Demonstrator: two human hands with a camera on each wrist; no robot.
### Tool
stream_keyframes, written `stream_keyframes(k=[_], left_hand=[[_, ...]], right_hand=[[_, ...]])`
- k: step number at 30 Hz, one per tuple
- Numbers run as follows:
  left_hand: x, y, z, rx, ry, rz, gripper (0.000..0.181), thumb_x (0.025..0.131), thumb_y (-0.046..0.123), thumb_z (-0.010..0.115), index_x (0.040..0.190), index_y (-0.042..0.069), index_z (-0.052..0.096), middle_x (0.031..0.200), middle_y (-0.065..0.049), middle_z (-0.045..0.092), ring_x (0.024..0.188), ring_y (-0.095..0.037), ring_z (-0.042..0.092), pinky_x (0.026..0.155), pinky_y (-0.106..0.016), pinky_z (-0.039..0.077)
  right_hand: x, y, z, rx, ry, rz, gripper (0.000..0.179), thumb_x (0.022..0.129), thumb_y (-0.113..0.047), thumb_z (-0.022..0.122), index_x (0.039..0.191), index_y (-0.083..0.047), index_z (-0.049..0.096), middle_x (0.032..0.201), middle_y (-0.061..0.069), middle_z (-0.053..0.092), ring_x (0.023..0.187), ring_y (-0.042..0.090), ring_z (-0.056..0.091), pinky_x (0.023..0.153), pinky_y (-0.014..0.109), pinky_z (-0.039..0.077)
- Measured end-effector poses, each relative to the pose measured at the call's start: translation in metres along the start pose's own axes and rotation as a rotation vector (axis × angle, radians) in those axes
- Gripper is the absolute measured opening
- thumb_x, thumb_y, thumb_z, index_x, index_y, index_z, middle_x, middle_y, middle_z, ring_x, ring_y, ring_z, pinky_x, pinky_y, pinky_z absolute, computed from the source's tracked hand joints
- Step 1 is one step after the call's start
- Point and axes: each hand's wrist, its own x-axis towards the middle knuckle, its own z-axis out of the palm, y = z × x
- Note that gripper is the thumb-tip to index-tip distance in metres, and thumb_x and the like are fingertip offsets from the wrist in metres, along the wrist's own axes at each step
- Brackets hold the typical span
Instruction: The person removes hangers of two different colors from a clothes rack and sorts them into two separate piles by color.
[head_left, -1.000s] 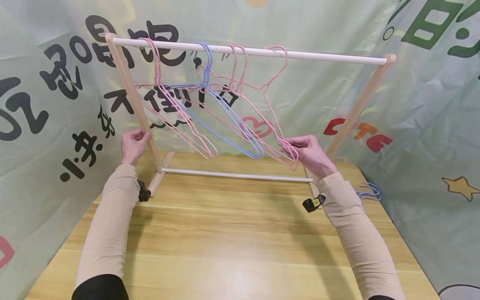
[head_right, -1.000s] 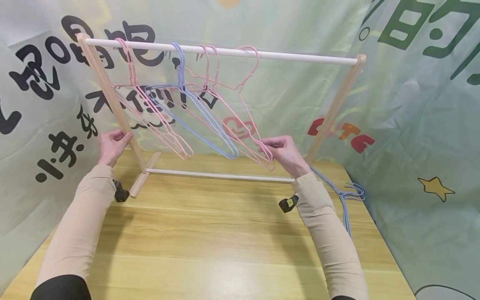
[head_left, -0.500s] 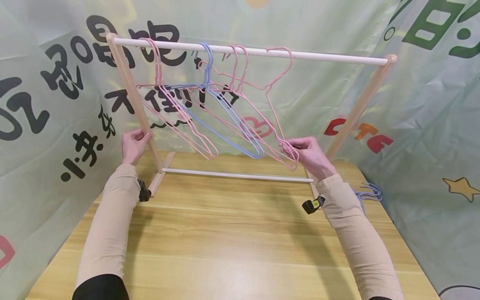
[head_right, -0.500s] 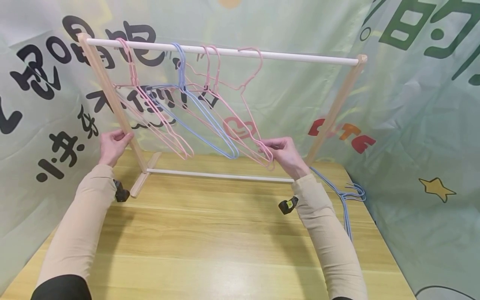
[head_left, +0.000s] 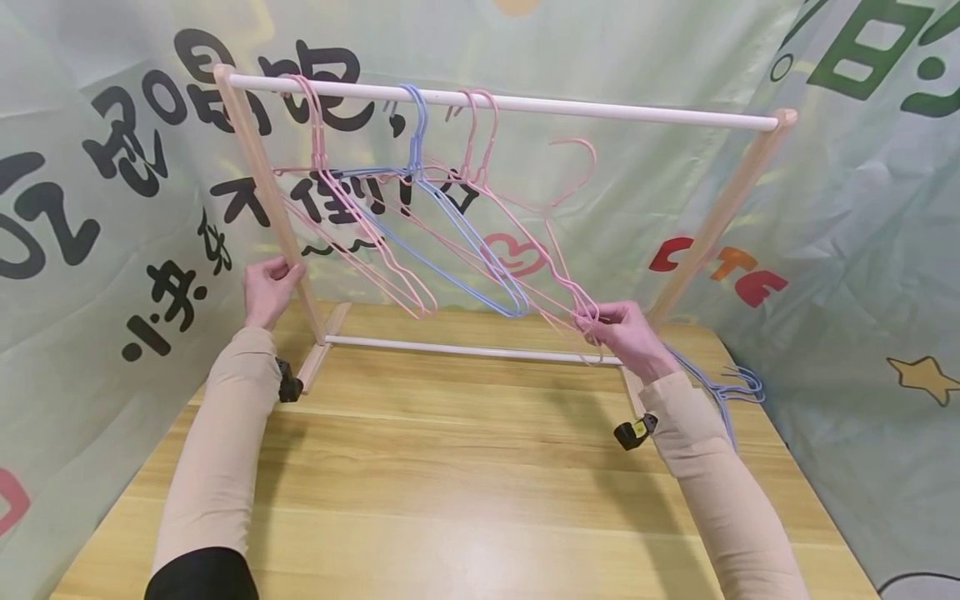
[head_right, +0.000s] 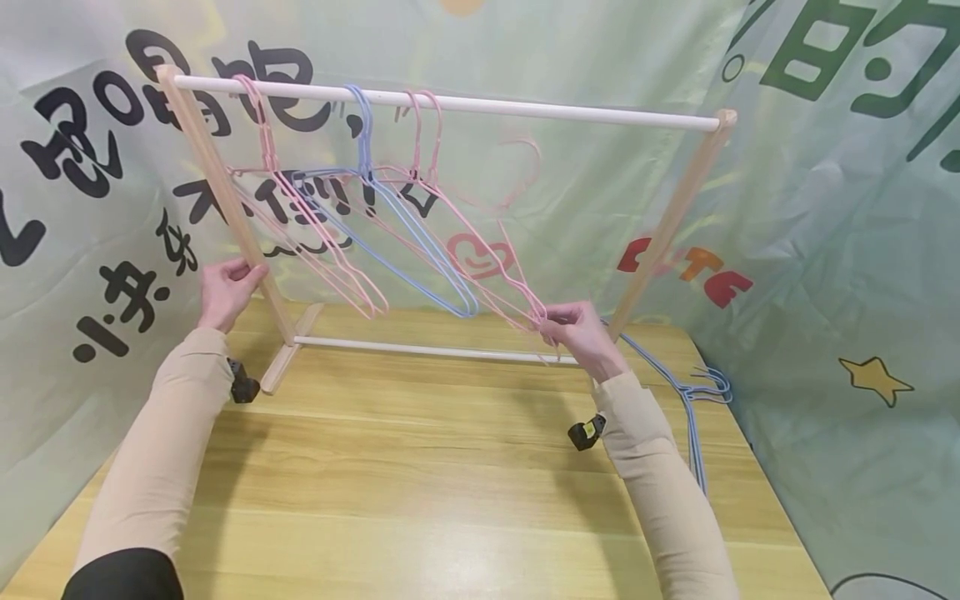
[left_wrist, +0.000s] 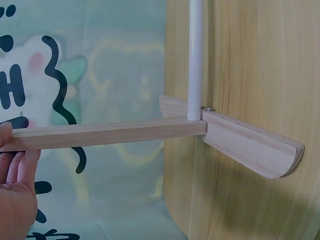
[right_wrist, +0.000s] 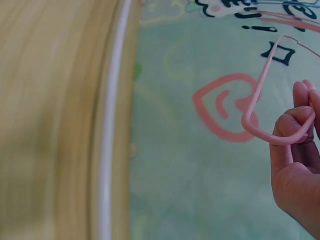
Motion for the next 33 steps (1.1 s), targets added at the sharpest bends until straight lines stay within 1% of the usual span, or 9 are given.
stream_keyframes(k=[6, 12, 15, 19, 21, 24, 26, 29, 33], left_hand=[[0.0, 0.001, 0.0, 0.0, 0.008, 0.013, 0.037, 0.097, 0.02, 0.064, 0.128, -0.001, 0.067, 0.121, -0.022, 0.065, 0.076, 0.017, 0.056, 0.079, -0.009, 0.046], [0.0, 0.001, 0.001, 0.018, 0.002, 0.005, 0.038, 0.097, 0.023, 0.064, 0.129, 0.001, 0.067, 0.124, -0.022, 0.065, 0.078, 0.015, 0.057, 0.08, -0.01, 0.047], [-0.001, 0.001, 0.001, 0.019, 0.003, 0.005, 0.038, 0.098, 0.023, 0.064, 0.128, 0.001, 0.068, 0.124, -0.019, 0.067, 0.078, 0.015, 0.057, 0.08, -0.01, 0.046], [-0.002, 0.002, 0.001, -0.003, 0.013, 0.015, 0.037, 0.097, 0.021, 0.065, 0.127, 0.0, 0.068, 0.105, 0.006, 0.075, 0.077, 0.015, 0.057, 0.078, -0.009, 0.045], [-0.002, 0.002, 0.0, -0.019, 0.016, 0.018, 0.036, 0.097, 0.02, 0.065, 0.126, -0.001, 0.068, 0.089, 0.019, 0.071, 0.077, 0.015, 0.057, 0.078, -0.008, 0.044], [-0.002, 0.002, 0.0, -0.033, 0.017, 0.017, 0.036, 0.096, 0.019, 0.065, 0.126, -0.001, 0.068, 0.077, 0.026, 0.063, 0.076, 0.015, 0.056, 0.077, -0.008, 0.044], [-0.003, 0.002, 0.0, -0.031, 0.017, 0.014, 0.036, 0.096, 0.018, 0.065, 0.126, -0.001, 0.068, 0.083, 0.023, 0.067, 0.076, 0.015, 0.056, 0.077, -0.008, 0.044], [-0.003, 0.003, 0.001, -0.017, 0.014, 0.01, 0.037, 0.097, 0.019, 0.064, 0.127, -0.001, 0.068, 0.108, 0.004, 0.075, 0.077, 0.015, 0.057, 0.077, -0.008, 0.045], [-0.003, 0.002, 0.001, -0.006, 0.007, 0.006, 0.038, 0.098, 0.02, 0.063, 0.129, -0.001, 0.066, 0.126, -0.022, 0.066, 0.079, 0.015, 0.057, 0.082, -0.011, 0.048]], right_hand=[[-0.014, 0.026, -0.006, 0.003, -0.024, 0.051, 0.026, 0.098, -0.002, 0.06, 0.094, -0.019, 0.079, 0.084, -0.008, 0.075, 0.067, 0.005, 0.055, 0.061, 0.02, 0.043], [-0.028, 0.051, -0.008, -0.069, -0.082, 0.081, 0.022, 0.098, -0.003, 0.061, 0.114, 0.008, 0.071, 0.085, -0.012, 0.075, 0.066, 0.002, 0.055, 0.061, 0.018, 0.044], [-0.035, 0.063, -0.008, -0.056, -0.127, 0.103, 0.02, 0.098, -0.002, 0.059, 0.111, 0.002, 0.074, 0.088, -0.013, 0.076, 0.068, 0.001, 0.057, 0.061, 0.018, 0.045], [-0.043, 0.074, -0.007, -0.049, -0.175, 0.127, 0.018, 0.098, -0.001, 0.059, 0.106, -0.005, 0.075, 0.087, -0.01, 0.076, 0.069, 0.001, 0.058, 0.06, 0.017, 0.045], [-0.047, 0.079, -0.005, -0.075, -0.186, 0.138, 0.019, 0.098, -0.002, 0.059, 0.11, 0.007, 0.072, 0.087, -0.009, 0.077, 0.07, 0.002, 0.06, 0.06, 0.017, 0.046], [-0.051, 0.085, -0.002, -0.126, -0.216, 0.172, 0.033, 0.097, -0.004, 0.061, 0.119, 0.021, 0.06, 0.09, -0.007, 0.077, 0.072, 0.003, 0.061, 0.062, 0.018, 0.047], [-0.053, 0.09, 0.001, -0.149, -0.246, 0.192, 0.036, 0.097, -0.004, 0.061, 0.121, 0.023, 0.058, 0.094, -0.005, 0.077, 0.075, 0.004, 0.063, 0.064, 0.019, 0.048], [-0.054, 0.097, 0.007, -0.156, -0.311, 0.211, 0.035, 0.096, -0.003, 0.061, 0.12, 0.023, 0.058, 0.094, 0.0, 0.076, 0.076, 0.006, 0.063, 0.065, 0.02, 0.049], [-0.054, 0.104, 0.016, -0.165, -0.391, 0.212, 0.031, 0.094, -0.002, 0.062, 0.116, 0.021, 0.061, 0.089, 0.003, 0.075, 0.071, 0.005, 0.062, 0.063, 0.019, 0.05]])
